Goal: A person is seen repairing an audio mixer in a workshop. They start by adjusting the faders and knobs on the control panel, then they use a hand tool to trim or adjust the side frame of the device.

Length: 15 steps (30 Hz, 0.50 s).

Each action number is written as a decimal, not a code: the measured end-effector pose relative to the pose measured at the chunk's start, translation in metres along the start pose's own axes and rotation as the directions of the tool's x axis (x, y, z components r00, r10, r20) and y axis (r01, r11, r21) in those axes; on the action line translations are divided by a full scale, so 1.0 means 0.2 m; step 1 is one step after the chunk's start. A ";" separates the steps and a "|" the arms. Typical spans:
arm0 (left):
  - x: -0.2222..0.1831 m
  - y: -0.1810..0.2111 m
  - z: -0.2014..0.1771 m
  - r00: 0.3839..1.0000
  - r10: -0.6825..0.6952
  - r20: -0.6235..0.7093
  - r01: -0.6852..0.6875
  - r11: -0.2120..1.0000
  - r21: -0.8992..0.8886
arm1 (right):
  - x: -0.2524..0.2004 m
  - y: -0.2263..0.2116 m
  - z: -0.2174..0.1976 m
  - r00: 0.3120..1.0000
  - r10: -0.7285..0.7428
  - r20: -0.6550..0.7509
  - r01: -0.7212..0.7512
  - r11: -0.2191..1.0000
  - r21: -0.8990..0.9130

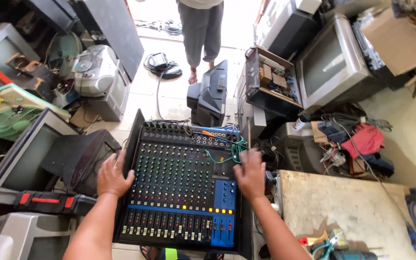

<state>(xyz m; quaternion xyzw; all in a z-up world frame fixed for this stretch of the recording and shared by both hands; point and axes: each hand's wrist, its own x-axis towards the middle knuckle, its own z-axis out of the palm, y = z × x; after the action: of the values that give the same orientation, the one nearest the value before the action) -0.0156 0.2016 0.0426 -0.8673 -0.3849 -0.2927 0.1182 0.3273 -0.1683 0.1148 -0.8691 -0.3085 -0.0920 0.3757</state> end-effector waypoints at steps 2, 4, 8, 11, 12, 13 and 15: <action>0.04 0.03 -0.07 0.956 0.180 0.232 -0.200 0.978 0.067 | -0.06 0.03 0.10 0.949 -0.225 0.219 0.285 0.911 -0.297; 0.02 0.01 -0.02 0.910 0.143 0.389 -0.192 0.977 0.090 | -0.07 0.10 0.14 0.960 -0.152 0.236 0.221 0.928 -0.299; 0.06 0.03 -0.07 0.787 0.077 0.612 -0.125 0.992 0.036 | -0.07 0.18 0.18 0.963 -0.037 0.266 0.105 0.964 -0.243; 0.05 0.03 -0.06 0.816 0.060 0.575 -0.091 0.996 0.025 | -0.08 0.19 0.18 0.967 -0.053 0.248 0.114 0.965 -0.238; 0.06 0.04 -0.07 0.817 0.059 0.573 -0.090 0.996 0.025 | -0.09 0.20 0.19 0.968 -0.055 0.246 0.115 0.964 -0.239; 0.06 0.04 -0.08 0.828 0.067 0.557 -0.106 0.994 0.038 | -0.09 0.21 0.20 0.970 -0.095 0.223 0.146 0.963 -0.226; 0.08 0.05 -0.10 0.840 0.076 0.538 -0.122 0.991 0.050 | -0.08 0.22 0.20 0.971 -0.136 0.198 0.179 0.960 -0.217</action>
<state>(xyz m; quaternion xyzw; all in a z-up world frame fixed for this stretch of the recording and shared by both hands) -0.0078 0.1947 0.0692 -0.9276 -0.3689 -0.0171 0.0567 0.3380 -0.1703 0.0533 -0.8845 -0.3967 -0.0779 0.2329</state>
